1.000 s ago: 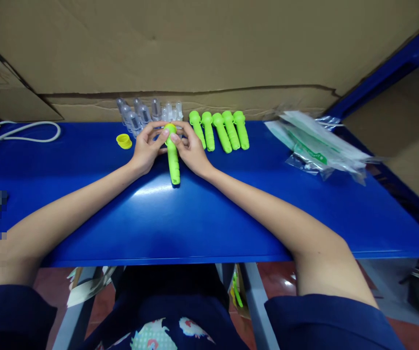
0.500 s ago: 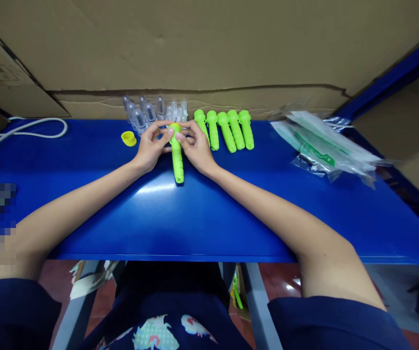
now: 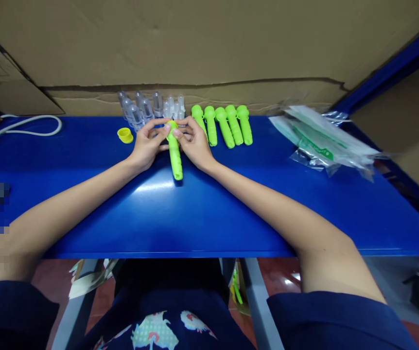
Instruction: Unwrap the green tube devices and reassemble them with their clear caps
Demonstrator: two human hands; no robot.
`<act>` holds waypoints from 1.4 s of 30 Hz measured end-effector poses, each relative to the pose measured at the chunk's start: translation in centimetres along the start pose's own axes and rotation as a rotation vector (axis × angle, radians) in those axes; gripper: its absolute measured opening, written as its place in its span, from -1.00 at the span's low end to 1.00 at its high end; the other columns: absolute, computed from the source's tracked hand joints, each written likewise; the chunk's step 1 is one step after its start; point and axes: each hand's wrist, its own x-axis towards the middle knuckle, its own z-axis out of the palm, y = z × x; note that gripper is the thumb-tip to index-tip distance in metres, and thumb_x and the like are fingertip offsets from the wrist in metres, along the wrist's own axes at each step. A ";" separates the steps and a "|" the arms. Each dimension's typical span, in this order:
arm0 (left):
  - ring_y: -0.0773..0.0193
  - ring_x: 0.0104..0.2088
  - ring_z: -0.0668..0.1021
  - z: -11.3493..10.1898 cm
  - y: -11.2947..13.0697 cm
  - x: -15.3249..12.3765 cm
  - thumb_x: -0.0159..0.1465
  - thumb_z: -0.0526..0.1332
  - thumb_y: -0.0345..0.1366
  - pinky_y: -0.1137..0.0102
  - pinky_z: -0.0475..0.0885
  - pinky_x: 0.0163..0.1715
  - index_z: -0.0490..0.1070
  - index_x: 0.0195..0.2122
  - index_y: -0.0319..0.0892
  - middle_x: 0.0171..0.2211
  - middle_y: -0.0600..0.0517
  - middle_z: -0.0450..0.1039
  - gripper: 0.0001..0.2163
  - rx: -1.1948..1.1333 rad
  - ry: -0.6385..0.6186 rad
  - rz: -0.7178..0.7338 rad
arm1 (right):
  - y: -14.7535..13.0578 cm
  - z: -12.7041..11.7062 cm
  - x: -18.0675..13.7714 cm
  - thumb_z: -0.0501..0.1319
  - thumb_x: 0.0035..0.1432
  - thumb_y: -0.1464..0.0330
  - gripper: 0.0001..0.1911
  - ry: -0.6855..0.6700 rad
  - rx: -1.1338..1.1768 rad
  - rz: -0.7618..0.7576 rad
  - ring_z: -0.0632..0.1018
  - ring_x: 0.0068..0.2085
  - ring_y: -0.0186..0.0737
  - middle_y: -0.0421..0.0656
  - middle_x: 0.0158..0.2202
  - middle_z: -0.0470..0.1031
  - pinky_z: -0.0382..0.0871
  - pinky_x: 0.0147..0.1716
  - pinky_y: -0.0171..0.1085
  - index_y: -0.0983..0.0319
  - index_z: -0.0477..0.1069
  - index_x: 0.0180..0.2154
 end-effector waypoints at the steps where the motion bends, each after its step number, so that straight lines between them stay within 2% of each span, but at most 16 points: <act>1: 0.22 -0.17 0.71 0.0 0.0 0.0 0.26 0.44 -0.04 0.22 0.70 -0.06 0.47 0.00 -0.13 -0.26 0.02 0.60 -0.61 -0.003 0.004 -0.003 | 0.0 0.0 0.0 0.28 0.10 -0.30 -0.33 -0.002 0.001 0.005 0.64 -0.26 -0.21 -0.12 -0.07 0.60 0.63 -0.38 -0.20 0.08 0.30 -0.07; 5: 0.20 -0.16 0.71 0.2 -0.1 -0.3 0.25 0.45 -0.05 0.23 0.69 -0.05 0.48 -0.04 -0.15 -0.26 0.02 0.61 -0.62 -0.017 0.035 -0.026 | -0.1 0.1 0.0 0.29 0.07 -0.31 -0.32 -0.016 0.007 0.019 0.57 -0.42 -0.28 -0.17 -0.20 0.60 0.58 -0.46 -0.21 0.08 0.28 -0.10; 8: 0.19 -0.16 0.71 0.4 0.0 -0.4 0.25 0.45 -0.07 0.22 0.69 -0.06 0.48 -0.07 -0.14 -0.26 0.02 0.61 -0.65 -0.028 0.059 -0.047 | -0.3 0.2 0.0 0.30 0.04 -0.33 -0.30 -0.016 0.004 0.033 0.54 -0.45 -0.27 -0.19 -0.25 0.59 0.58 -0.46 -0.19 0.06 0.29 -0.11; 17: 0.21 -0.18 0.71 0.7 0.6 -0.5 0.17 0.51 -0.06 0.23 0.69 -0.07 0.46 -0.13 -0.15 -0.28 0.04 0.60 -0.61 -0.032 0.097 -0.077 | -0.2 -0.1 0.1 0.25 0.07 -0.35 -0.28 -0.052 -0.029 0.044 0.61 -0.32 -0.18 -0.13 -0.19 0.60 0.60 -0.35 -0.15 0.06 0.31 -0.04; 21: 0.23 -0.20 0.71 0.5 0.3 -0.3 0.22 0.48 -0.08 0.25 0.70 -0.08 0.44 -0.11 -0.14 -0.29 0.04 0.60 -0.64 -0.009 0.070 -0.092 | -0.4 -0.2 0.0 0.27 0.08 -0.33 -0.28 -0.055 -0.025 0.060 0.63 -0.30 -0.17 -0.13 -0.16 0.62 0.61 -0.35 -0.16 0.06 0.33 0.00; 27: 0.20 -0.14 0.71 0.5 0.3 -0.2 0.32 0.40 -0.18 0.26 0.69 -0.06 0.49 -0.12 -0.20 -0.19 -0.03 0.63 -0.76 -0.034 0.054 -0.128 | -0.8 -0.1 0.0 0.28 0.08 -0.31 -0.30 -0.058 -0.027 0.049 0.63 -0.30 -0.18 -0.14 -0.14 0.63 0.62 -0.34 -0.16 0.06 0.35 0.00; 35: 0.21 -0.06 0.69 0.9 0.7 -0.5 0.38 0.33 -0.17 0.33 0.69 -0.06 0.52 -0.14 -0.20 -0.14 -0.04 0.64 -0.81 0.045 0.078 -0.103 | -0.9 0.0 0.0 0.26 0.10 -0.32 -0.30 -0.041 -0.027 0.026 0.65 -0.15 -0.10 -0.12 -0.13 0.62 0.64 -0.20 -0.11 0.05 0.35 0.01; 42: 0.27 -0.14 0.70 0.7 0.4 -0.3 0.34 0.37 -0.12 0.34 0.68 -0.07 0.48 -0.11 -0.17 -0.24 0.01 0.63 -0.76 0.001 0.060 -0.096 | -0.2 0.0 0.2 0.26 0.08 -0.33 -0.25 -0.017 -0.032 0.024 0.65 -0.03 -0.06 -0.08 -0.04 0.61 0.66 -0.10 -0.09 0.06 0.38 0.05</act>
